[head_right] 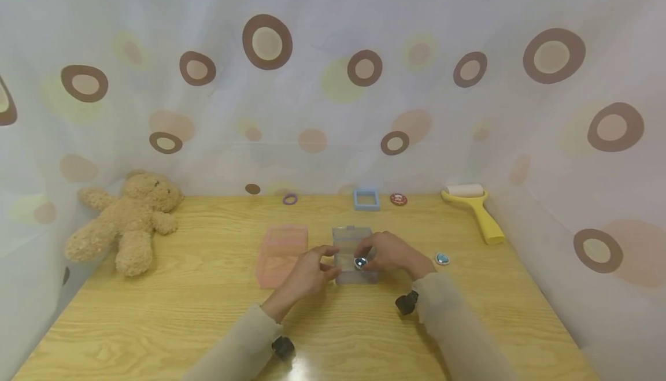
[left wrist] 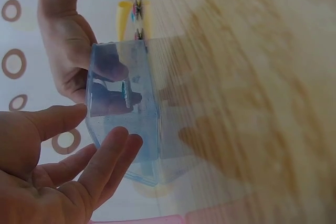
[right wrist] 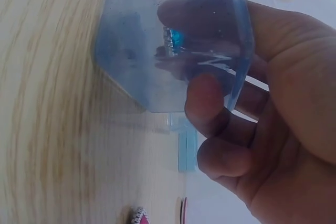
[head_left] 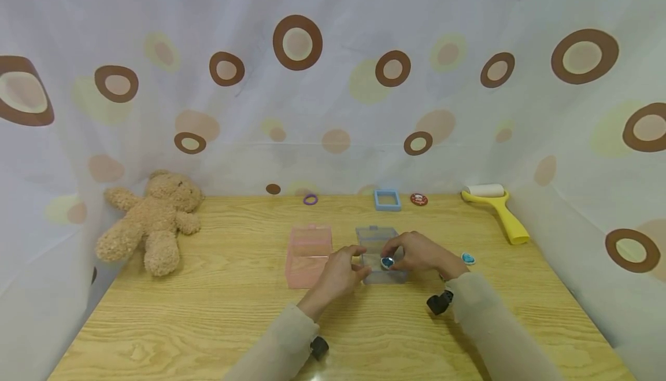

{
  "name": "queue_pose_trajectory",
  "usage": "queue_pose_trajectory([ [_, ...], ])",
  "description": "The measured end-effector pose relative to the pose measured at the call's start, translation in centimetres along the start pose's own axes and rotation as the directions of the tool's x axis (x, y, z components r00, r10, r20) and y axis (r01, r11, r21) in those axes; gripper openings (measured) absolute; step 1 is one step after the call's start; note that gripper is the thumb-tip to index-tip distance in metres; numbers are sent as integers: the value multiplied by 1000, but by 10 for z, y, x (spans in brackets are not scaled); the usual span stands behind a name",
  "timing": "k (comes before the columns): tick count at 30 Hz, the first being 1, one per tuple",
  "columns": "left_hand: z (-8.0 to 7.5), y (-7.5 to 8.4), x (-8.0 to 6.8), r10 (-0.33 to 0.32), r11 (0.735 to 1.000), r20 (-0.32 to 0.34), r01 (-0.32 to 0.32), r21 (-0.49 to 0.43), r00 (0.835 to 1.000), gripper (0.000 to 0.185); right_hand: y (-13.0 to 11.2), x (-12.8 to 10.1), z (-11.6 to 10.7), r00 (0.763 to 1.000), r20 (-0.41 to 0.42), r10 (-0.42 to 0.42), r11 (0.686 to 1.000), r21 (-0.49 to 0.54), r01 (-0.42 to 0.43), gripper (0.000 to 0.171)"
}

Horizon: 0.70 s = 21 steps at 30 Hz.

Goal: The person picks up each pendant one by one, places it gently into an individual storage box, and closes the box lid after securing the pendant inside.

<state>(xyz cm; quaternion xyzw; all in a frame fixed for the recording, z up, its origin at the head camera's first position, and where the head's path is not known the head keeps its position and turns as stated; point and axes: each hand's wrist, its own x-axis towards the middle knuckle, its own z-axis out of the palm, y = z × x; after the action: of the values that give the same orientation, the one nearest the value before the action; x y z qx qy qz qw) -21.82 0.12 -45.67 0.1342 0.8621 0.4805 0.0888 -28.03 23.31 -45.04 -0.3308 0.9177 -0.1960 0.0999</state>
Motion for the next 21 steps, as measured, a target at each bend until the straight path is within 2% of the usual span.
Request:
queue_pose_trajectory([
  [10, 0, -1, 0, 2, 1000, 1, -2, 9, 1000, 49, 0, 1, 2, 1000, -8, -20, 1000, -19, 20, 21],
  [21, 0, -1, 0, -4, 1000, 9, 4, -7, 1000, 50, -1, 2, 2, 999, -8, 40, 999, 35, -40, 19],
])
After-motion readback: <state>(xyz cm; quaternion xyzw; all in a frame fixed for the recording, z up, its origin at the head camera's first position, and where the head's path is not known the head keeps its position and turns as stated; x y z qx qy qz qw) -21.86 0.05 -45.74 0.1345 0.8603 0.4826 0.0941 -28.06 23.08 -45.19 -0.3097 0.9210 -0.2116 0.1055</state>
